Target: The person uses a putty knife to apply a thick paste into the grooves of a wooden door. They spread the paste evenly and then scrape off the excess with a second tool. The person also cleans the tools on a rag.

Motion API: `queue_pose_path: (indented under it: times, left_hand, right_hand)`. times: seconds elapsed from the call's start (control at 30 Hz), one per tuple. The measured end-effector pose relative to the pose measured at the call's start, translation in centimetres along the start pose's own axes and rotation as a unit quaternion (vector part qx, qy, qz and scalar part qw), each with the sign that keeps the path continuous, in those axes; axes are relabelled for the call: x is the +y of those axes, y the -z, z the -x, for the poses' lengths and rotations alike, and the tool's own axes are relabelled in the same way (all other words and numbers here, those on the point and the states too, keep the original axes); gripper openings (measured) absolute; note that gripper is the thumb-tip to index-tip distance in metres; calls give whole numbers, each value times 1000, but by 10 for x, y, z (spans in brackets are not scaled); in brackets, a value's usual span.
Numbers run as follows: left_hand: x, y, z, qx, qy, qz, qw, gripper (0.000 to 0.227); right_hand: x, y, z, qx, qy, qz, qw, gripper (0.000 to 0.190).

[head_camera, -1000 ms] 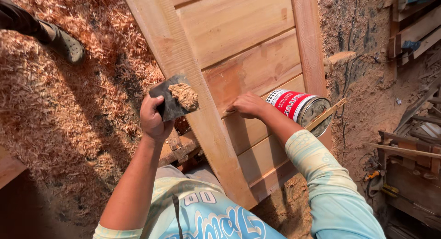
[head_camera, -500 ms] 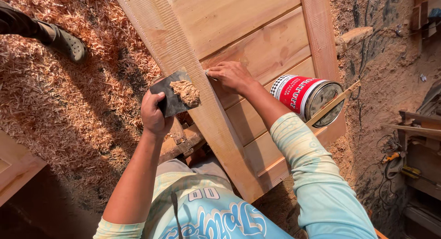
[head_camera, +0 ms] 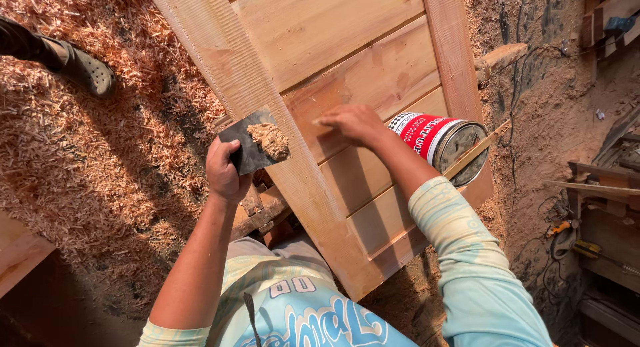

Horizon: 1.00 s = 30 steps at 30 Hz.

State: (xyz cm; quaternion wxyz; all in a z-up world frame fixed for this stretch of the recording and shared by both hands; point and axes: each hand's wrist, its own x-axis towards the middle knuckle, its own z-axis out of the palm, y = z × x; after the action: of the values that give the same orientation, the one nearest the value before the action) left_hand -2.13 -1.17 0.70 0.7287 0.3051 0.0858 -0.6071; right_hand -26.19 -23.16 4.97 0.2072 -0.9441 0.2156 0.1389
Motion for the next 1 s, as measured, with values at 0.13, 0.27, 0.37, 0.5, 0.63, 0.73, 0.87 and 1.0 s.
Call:
queue_pose_path:
  times: [0.13, 0.27, 0.37, 0.5, 0.63, 0.73, 0.87, 1.0]
  left_hand:
    - [0, -3, -3, 14, 4, -7, 1000, 26]
    - [1, -3, -4, 2, 2, -13, 1000, 24]
    - [-1, -3, -3, 33, 20, -6, 999, 31]
    - [-3, 0, -6, 13, 8, -4, 1000, 19]
    - [-2, 7, -8, 4, 10, -8, 1000, 20]
    - [-2, 3, -1, -2, 42, 2, 999, 16]
    - [-15, -35, -5, -40, 118, -17, 992, 27]
    - [-47, -95, 23, -159, 195, -30, 967, 41]
  right_hand:
    - [19, 13, -26, 40, -93, -12, 995, 49]
    - [6, 1, -38, 30, -128, -10, 991, 51]
    - [-16, -10, -29, 1, -131, -39, 991, 54]
    - [-34, -14, -9, -35, -153, -52, 986, 49]
    - [-52, -12, 20, -28, -242, -102, 965, 52]
    - [-85, -4, 55, 122, -317, -253, 906, 46]
    - [-149, 11, 109, 422, -300, -453, 726, 38]
    - [-230, 24, 163, 601, -303, -417, 611, 40]
